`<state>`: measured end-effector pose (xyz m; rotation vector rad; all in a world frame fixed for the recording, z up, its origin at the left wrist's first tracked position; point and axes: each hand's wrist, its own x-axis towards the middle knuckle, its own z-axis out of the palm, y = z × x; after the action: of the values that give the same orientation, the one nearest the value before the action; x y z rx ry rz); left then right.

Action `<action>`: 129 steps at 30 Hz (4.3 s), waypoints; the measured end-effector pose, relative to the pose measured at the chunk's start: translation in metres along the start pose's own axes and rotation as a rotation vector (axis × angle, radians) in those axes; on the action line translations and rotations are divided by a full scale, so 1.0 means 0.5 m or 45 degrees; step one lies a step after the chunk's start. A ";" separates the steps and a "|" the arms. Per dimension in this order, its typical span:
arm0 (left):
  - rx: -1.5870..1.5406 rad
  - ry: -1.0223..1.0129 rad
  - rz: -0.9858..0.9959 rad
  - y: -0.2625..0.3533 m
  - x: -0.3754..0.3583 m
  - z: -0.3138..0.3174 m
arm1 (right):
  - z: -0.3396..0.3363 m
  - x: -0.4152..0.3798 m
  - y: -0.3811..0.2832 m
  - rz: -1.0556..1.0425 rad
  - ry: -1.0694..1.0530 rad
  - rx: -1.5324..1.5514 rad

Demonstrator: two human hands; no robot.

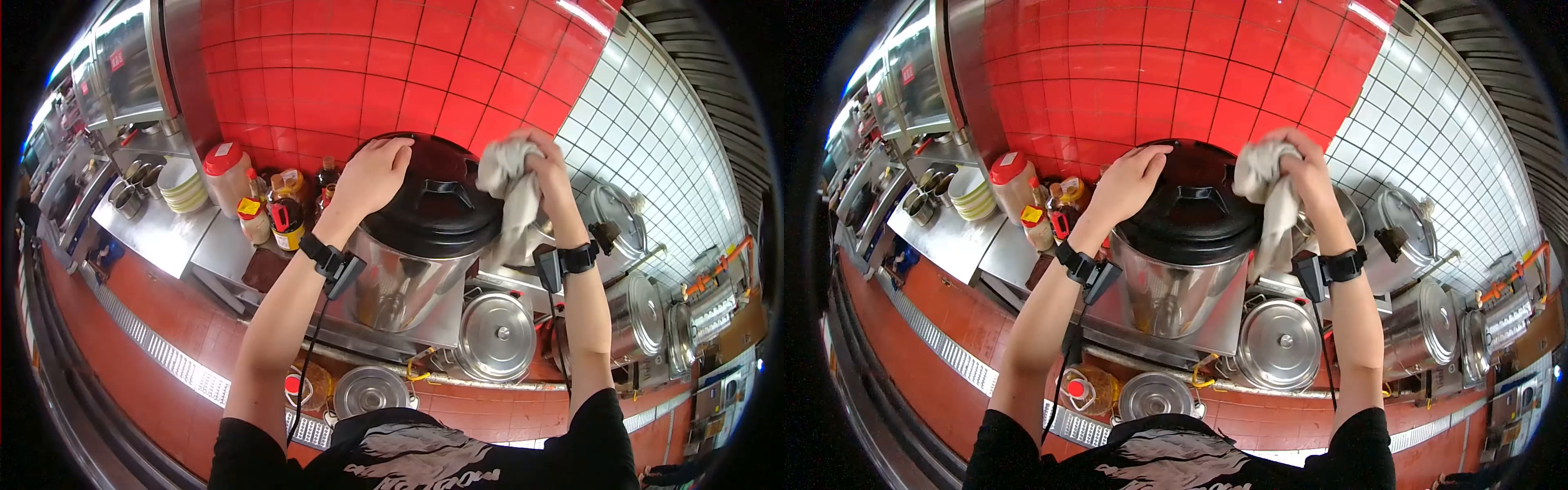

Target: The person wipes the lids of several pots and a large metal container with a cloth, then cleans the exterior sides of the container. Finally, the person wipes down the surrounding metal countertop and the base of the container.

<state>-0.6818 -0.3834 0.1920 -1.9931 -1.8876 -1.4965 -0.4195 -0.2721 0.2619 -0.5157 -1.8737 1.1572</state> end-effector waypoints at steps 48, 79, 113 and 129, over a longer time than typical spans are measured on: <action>0.499 0.151 0.040 -0.066 -0.002 0.044 | 0.046 0.048 0.082 -0.365 -0.239 -1.220; 0.338 0.179 0.155 0.018 -0.056 -0.026 | 0.080 -0.139 -0.016 -0.569 -0.037 -1.709; 0.053 0.059 0.165 -0.054 -0.035 0.001 | 0.101 -0.134 -0.008 -0.491 0.029 -1.494; 0.261 0.310 0.321 -0.028 -0.048 -0.014 | 0.122 -0.138 -0.022 -0.443 -0.082 -1.832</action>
<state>-0.6925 -0.4018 0.1730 -1.7873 -1.5592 -1.3477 -0.4310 -0.3574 0.2277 -0.8222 -2.4803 -0.5809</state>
